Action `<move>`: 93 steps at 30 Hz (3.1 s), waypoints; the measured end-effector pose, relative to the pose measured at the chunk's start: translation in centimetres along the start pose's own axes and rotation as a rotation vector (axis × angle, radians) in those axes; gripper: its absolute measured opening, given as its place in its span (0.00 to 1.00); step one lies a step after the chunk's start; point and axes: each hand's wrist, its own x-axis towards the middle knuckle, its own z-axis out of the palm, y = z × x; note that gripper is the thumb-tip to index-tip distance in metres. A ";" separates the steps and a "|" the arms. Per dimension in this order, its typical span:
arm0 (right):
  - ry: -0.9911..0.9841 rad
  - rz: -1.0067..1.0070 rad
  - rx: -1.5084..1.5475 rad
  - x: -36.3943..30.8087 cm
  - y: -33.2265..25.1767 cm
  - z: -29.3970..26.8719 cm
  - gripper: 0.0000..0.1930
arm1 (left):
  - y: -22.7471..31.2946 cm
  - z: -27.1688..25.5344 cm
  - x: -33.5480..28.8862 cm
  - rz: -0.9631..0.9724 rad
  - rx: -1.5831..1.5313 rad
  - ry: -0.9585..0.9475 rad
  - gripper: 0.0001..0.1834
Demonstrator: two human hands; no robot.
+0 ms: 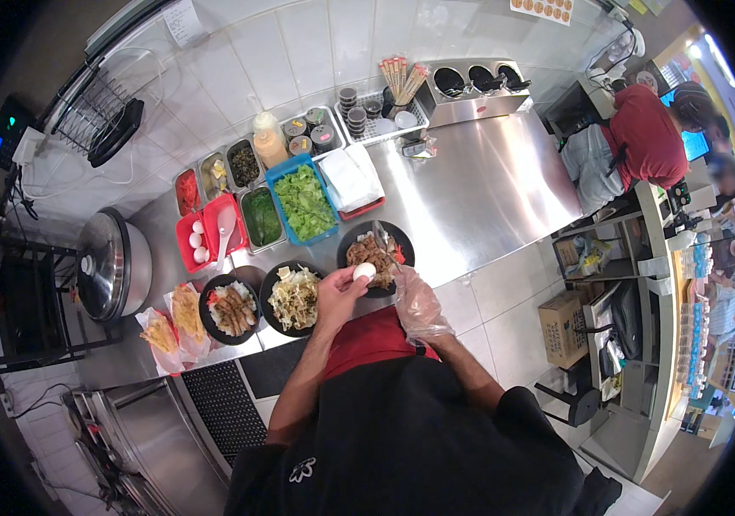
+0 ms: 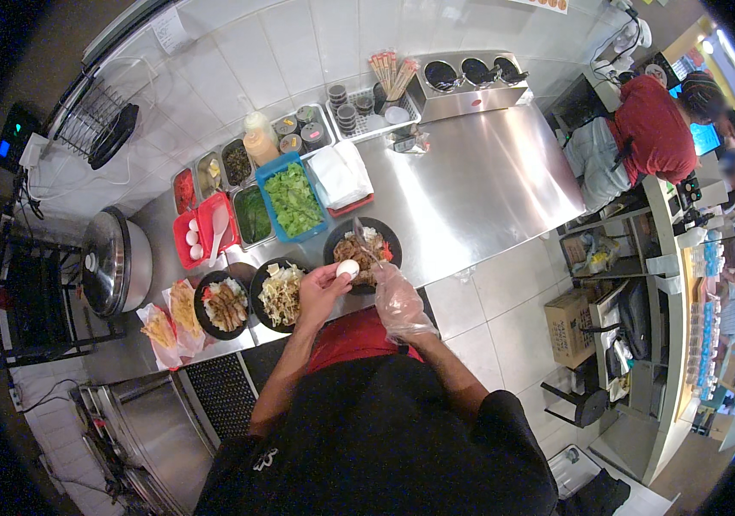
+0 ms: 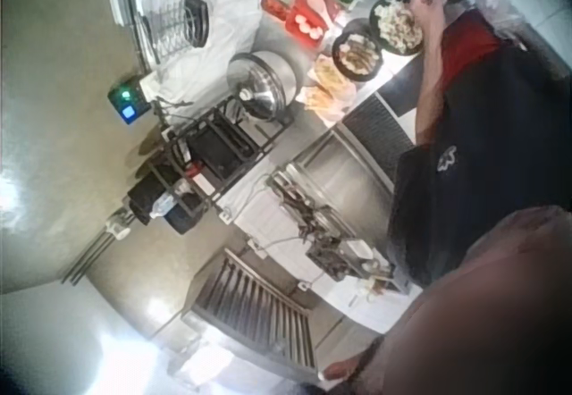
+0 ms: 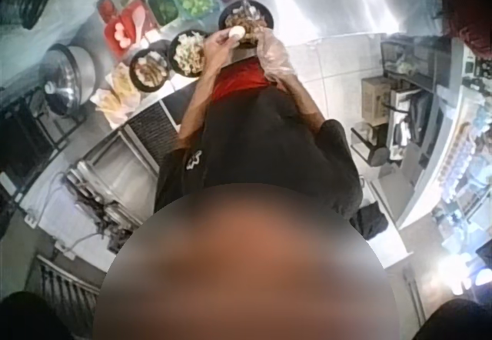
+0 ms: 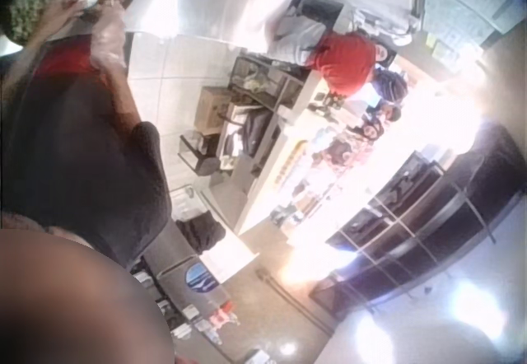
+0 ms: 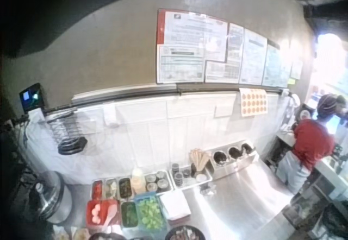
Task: The person fries french fries and removes them from a deep fryer, then places them into paper bags. They scoop cooked meat from a pan and distribute it into three black bowls containing rice. The person adds sauces and toppings, including a halved boiled egg, to each bowl.
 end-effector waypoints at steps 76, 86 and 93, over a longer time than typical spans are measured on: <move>-0.530 -0.148 -0.120 11.1 0.3 -0.9 0.22 | -1.0 5.0 3.4 0.612 0.953 0.176 0.15; -0.545 -0.213 -0.056 13.2 6.6 -0.8 0.16 | 2.3 2.4 3.5 0.541 0.872 -0.094 0.24; -0.582 -0.251 -0.010 13.1 4.3 -1.8 0.15 | 2.3 2.2 3.9 0.618 0.977 -0.160 0.23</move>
